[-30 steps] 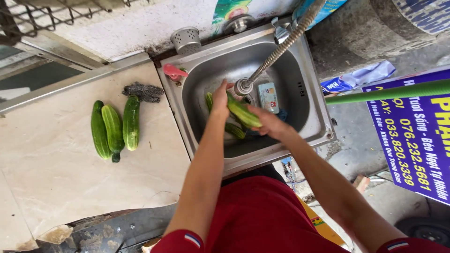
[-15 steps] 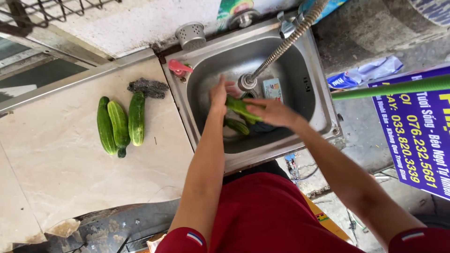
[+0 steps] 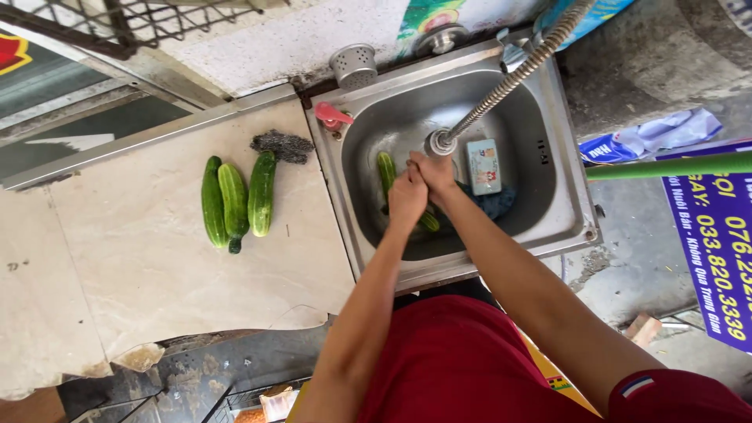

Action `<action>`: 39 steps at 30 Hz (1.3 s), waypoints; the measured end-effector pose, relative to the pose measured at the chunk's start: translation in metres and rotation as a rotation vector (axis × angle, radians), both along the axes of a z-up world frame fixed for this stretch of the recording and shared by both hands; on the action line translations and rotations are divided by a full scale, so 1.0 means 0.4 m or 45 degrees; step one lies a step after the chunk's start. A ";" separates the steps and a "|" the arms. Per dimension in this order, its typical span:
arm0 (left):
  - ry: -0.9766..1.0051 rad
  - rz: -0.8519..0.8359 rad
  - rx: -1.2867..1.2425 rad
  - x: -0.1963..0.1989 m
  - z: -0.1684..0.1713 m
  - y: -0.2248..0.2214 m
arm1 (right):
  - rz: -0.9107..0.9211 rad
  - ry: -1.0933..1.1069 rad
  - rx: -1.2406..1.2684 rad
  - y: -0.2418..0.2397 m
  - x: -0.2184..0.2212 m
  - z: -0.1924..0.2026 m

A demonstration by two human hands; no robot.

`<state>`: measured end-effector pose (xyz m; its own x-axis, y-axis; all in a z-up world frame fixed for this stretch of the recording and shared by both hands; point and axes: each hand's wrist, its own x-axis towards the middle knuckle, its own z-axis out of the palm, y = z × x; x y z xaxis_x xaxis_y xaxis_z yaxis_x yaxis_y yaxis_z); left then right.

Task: The recorder retrieves cucumbers from a refrigerator, washes them individually in a sink, and places them on a preparation table.

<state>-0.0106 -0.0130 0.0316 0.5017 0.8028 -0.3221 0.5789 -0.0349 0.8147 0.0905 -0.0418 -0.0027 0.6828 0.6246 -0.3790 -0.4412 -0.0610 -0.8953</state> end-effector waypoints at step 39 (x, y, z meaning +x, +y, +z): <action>-0.376 0.484 -1.030 -0.143 0.232 0.049 | 0.444 0.507 0.288 -0.061 0.001 0.282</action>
